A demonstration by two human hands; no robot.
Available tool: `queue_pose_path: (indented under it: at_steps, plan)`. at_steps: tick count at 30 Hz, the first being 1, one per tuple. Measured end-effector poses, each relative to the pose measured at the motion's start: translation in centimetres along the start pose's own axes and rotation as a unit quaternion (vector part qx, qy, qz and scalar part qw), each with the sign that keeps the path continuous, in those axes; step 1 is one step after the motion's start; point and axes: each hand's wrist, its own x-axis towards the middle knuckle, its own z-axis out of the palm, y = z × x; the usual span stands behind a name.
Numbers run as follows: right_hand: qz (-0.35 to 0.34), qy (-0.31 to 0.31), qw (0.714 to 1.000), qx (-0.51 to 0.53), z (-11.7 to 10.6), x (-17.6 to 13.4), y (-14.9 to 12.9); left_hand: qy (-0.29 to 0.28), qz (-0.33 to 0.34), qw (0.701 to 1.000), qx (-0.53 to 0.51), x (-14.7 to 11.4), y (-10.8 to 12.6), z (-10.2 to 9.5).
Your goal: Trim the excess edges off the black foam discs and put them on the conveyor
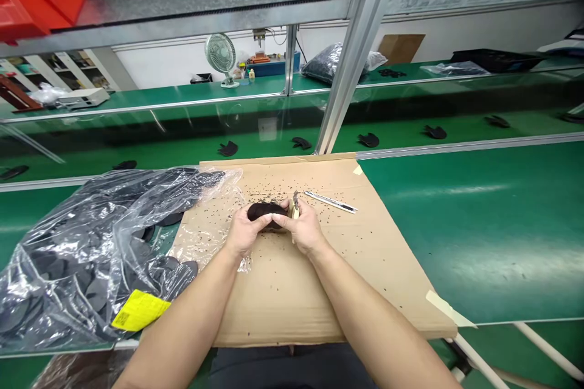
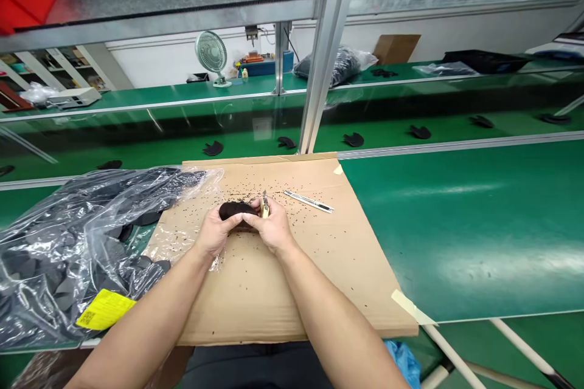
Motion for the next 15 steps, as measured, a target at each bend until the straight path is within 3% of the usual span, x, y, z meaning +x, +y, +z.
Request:
queue_pose_path:
  at_steps: [4,8,10,15]
  plan:
    - [-0.015,0.021,0.999,-0.033,0.1,-0.2,0.2,-0.008,0.001,0.999,-0.034,0.2,-0.3,-0.1]
    - [-0.081,-0.054,0.992,-0.082,0.3,-0.7,0.3,0.029,-0.125,0.983,-0.132,1.0,0.1,-0.9]
    - [-0.144,-0.085,0.976,-0.142,0.4,-1.0,0.3,0.037,-0.183,0.968,-0.166,1.3,0.3,-1.3]
    - [-0.282,-0.069,0.922,-0.258,0.6,-1.4,-0.1,0.004,-0.231,0.949,-0.213,1.1,0.6,-1.4]
